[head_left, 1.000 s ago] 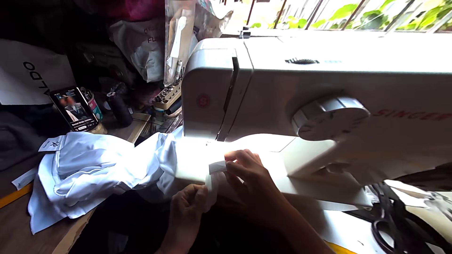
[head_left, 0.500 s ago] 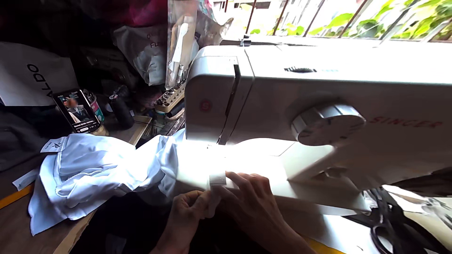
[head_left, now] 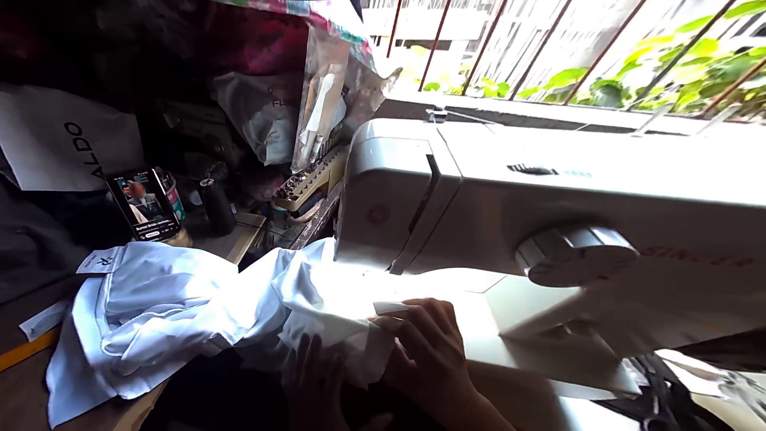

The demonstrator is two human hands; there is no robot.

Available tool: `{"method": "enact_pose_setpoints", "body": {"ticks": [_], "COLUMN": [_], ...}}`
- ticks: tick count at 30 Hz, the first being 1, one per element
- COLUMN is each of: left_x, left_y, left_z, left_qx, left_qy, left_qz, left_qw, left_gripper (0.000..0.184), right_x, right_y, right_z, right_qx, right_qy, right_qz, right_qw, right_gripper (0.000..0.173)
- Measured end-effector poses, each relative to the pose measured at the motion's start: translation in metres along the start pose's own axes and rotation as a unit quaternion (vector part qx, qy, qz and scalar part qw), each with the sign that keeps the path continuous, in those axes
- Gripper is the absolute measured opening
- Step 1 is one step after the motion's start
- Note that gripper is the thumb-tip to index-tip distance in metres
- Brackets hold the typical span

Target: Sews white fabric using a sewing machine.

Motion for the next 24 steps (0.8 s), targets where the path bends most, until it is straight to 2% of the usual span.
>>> {"method": "enact_pose_setpoints", "body": {"ticks": [2, 5, 6, 11, 14, 17, 24], "left_x": [-0.016, -0.017, -0.013, -0.004, -0.016, -0.024, -0.03], "left_y": [-0.016, -0.043, -0.052, -0.095, -0.098, -0.099, -0.098], "left_z": [-0.006, -0.019, -0.022, -0.015, -0.009, -0.01, -0.018], "left_qx": [-0.005, -0.073, -0.106, -0.262, -0.344, -0.364, -0.366], "left_qy": [-0.019, 0.022, 0.052, 0.129, 0.151, 0.15, 0.191], "left_qz": [0.042, 0.054, 0.046, -0.028, -0.049, -0.034, 0.003], "left_qw": [0.999, 0.996, 0.992, 0.956, 0.926, 0.919, 0.911], "left_gripper": [0.076, 0.033, 0.025, 0.024, 0.034, 0.042, 0.031], "right_x": [0.0, 0.0, 0.0, -0.006, -0.006, -0.007, 0.011], "right_y": [0.0, 0.004, 0.006, 0.011, 0.009, 0.009, -0.008], "right_z": [0.001, 0.002, 0.003, -0.003, -0.003, -0.004, 0.002], "right_qx": [-0.012, -0.01, -0.006, 0.001, -0.006, -0.016, -0.03], "right_qy": [-0.013, -0.004, 0.004, 0.04, 0.046, 0.03, -0.021], "right_qz": [-0.004, -0.022, -0.03, -0.052, -0.053, -0.069, -0.101], "right_qw": [1.0, 1.0, 1.0, 0.998, 0.998, 0.997, 0.994], "right_gripper": [0.02, 0.025, 0.026, 0.034, 0.023, 0.022, 0.026]}}
Point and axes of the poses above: each hand's wrist, its own y-axis away from the middle knuckle, its own x-axis out of the back of the hand, z = x × y, the point moved 7 cm from there along -y, towards the middle knuckle, and after that the axes turned 15 degrees about -y, right-handed, at the moved point
